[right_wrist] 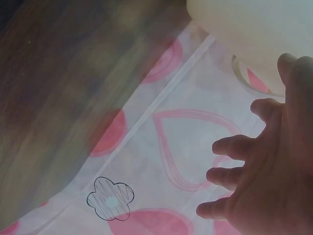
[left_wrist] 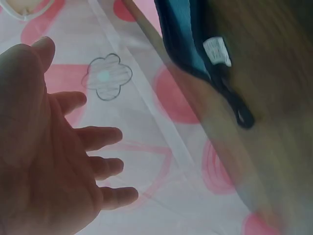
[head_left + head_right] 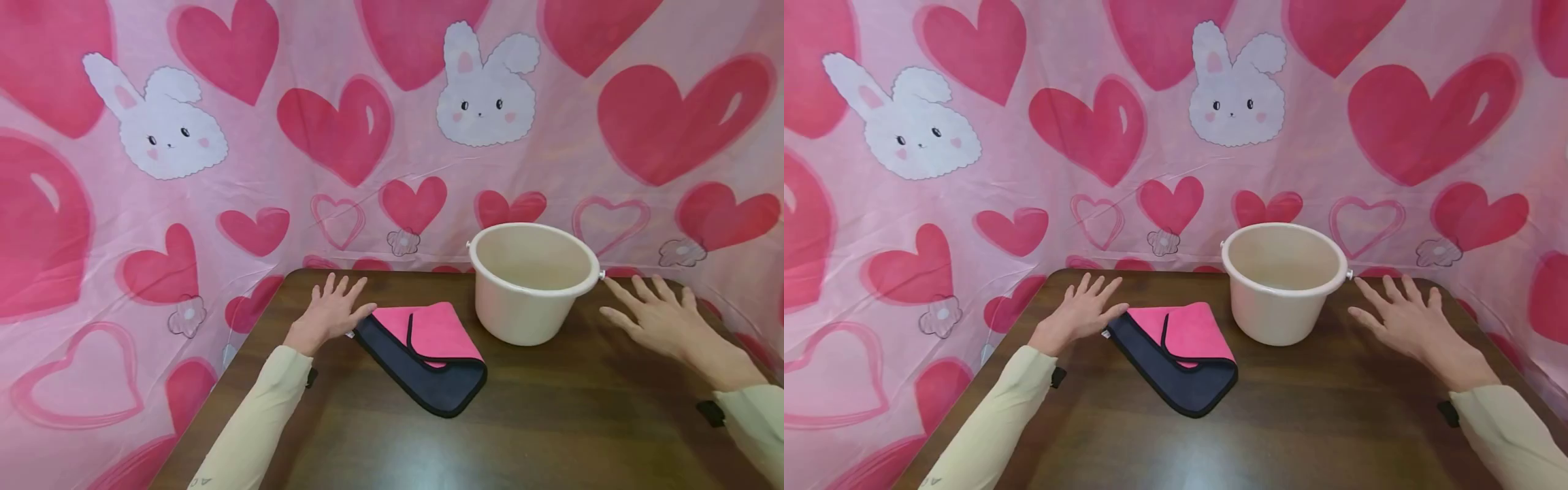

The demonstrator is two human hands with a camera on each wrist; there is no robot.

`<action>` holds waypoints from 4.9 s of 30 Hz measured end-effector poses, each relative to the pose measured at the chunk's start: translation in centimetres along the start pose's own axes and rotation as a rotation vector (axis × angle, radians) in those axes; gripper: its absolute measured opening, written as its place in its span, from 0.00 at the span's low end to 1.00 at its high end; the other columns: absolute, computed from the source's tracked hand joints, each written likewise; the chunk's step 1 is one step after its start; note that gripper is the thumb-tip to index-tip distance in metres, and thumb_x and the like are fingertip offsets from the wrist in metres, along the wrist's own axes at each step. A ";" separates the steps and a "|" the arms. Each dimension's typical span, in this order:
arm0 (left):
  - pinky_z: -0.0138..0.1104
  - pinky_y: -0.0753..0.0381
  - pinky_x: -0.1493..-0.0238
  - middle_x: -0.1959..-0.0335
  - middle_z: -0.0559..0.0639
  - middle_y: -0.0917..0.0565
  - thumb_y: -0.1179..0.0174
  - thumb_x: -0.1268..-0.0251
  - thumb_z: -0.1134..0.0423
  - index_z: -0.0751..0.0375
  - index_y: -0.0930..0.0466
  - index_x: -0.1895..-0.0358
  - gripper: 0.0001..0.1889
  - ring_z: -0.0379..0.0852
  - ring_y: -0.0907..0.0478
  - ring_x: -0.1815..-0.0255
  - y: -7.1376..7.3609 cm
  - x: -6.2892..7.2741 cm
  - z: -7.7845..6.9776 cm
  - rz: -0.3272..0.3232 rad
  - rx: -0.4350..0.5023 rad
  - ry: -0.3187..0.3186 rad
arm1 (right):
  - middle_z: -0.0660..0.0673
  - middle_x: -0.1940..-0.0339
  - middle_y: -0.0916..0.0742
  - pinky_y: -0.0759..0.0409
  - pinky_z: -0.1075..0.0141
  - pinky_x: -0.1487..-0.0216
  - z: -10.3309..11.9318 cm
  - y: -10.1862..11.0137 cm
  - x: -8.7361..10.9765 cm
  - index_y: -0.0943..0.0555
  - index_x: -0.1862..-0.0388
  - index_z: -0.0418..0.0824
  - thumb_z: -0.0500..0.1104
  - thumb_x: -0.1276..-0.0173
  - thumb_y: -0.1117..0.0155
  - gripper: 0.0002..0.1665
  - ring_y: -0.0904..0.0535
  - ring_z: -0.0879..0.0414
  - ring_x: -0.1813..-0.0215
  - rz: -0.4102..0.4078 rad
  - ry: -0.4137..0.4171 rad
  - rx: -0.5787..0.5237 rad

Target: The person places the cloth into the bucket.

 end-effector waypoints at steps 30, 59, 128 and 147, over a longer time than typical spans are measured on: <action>0.62 0.54 0.25 0.20 0.60 0.48 0.56 0.31 0.32 0.43 0.54 0.21 0.40 0.64 0.57 0.19 -4.0 -1.9 -6.1 0.051 0.188 -0.058 | 0.20 0.32 0.33 0.48 0.27 0.38 1.6 1.7 -0.3 0.47 0.22 0.38 0.55 0.24 0.50 0.40 0.42 0.21 0.33 -0.305 0.103 -0.213; 0.57 0.33 0.31 0.21 0.54 0.46 0.32 0.49 0.37 0.34 0.47 0.23 0.49 0.58 0.48 0.21 -6.6 -2.0 -10.6 0.216 0.190 -0.124 | 0.21 0.27 0.39 0.40 0.28 0.39 3.9 2.3 -3.3 0.59 0.19 0.41 0.60 0.20 0.67 0.40 0.38 0.19 0.33 -0.147 -0.038 -0.657; 0.39 0.22 0.59 0.67 0.55 0.21 0.39 0.39 0.70 0.63 0.23 0.60 0.06 0.49 0.26 0.64 3.4 -1.4 -12.1 -0.710 0.487 -0.342 | 0.48 0.47 0.26 0.15 0.71 0.63 4.9 1.1 -3.4 0.58 0.20 0.36 0.54 0.20 0.60 0.40 0.19 0.76 0.61 -0.208 -0.030 -1.160; 0.39 0.23 0.60 0.66 0.57 0.20 0.42 0.36 0.68 0.64 0.23 0.65 0.02 0.49 0.23 0.61 9.2 -1.3 -14.9 -0.863 0.683 -0.302 | 0.56 0.52 0.26 0.16 0.71 0.63 5.0 1.1 -3.4 0.58 0.20 0.36 0.54 0.20 0.60 0.40 0.19 0.76 0.62 -0.202 -0.046 -1.140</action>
Point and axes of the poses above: each hand's wrist, its own x-axis away from the middle knuckle, its own y-axis out of the back of the hand, z = x × y, the point moved 2 cm from there along -x, towards the middle knuckle
